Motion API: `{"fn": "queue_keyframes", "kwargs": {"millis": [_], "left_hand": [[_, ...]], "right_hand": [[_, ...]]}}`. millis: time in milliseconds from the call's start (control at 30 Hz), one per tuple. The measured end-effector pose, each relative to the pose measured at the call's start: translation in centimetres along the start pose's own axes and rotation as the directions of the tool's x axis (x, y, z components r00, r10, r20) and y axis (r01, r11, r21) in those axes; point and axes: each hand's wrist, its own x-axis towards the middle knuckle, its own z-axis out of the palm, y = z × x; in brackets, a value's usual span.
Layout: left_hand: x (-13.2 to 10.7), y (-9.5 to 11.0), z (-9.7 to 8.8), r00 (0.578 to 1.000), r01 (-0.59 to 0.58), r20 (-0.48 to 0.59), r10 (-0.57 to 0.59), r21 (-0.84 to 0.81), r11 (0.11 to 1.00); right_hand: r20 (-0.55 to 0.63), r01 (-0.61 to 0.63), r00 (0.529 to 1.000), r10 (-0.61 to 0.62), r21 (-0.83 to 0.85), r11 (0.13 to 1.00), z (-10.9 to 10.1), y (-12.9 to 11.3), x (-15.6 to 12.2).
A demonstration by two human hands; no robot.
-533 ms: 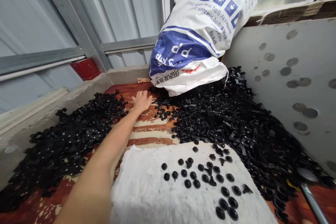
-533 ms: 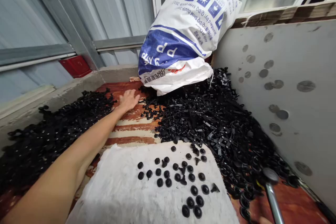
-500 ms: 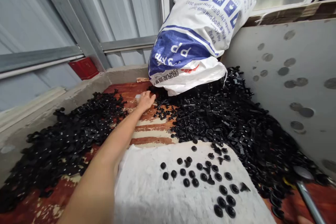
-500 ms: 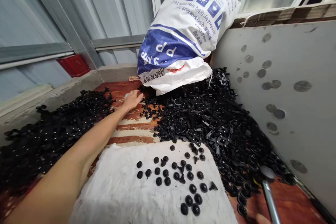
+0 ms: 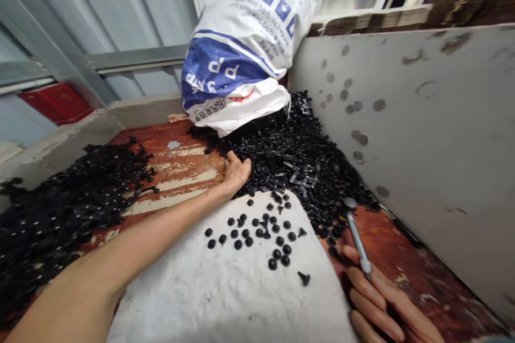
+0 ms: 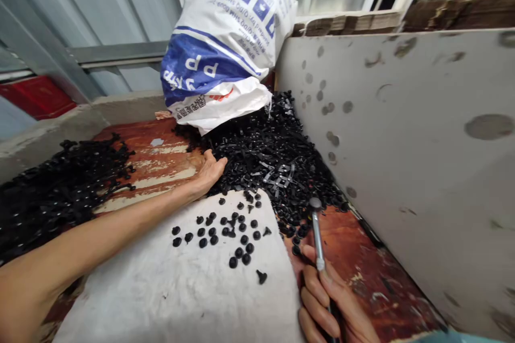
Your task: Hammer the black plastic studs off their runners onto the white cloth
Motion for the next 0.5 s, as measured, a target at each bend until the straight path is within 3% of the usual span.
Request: {"fn": "queue_keyframes", "kwargs": {"millis": [167,300,400,500], "left_hand": [[-2.1,1.5,-1.7,0.988,-0.127,0.087,0.124,0.034,0.991],[-1.9,2.6,-3.3,0.97,-0.241,-0.005,0.242,0.094,0.966],[-0.9,4.7,-2.9,0.927,-0.375,-0.01,0.375,0.021,0.927],[-0.2,7.0,-1.6,0.905,-0.418,0.053,0.423,-0.087,0.904]], "right_hand": [[0.019,0.069,0.997,-0.07,0.041,0.997,1.0,-0.2,-0.3],[0.06,0.073,0.995,-0.076,0.051,0.996,0.8,-0.1,-0.1],[0.086,0.063,0.994,-0.068,0.061,0.996,0.6,-0.2,-0.1],[0.11,0.052,0.992,-0.062,0.094,0.994,0.5,-0.3,-0.2]]}}
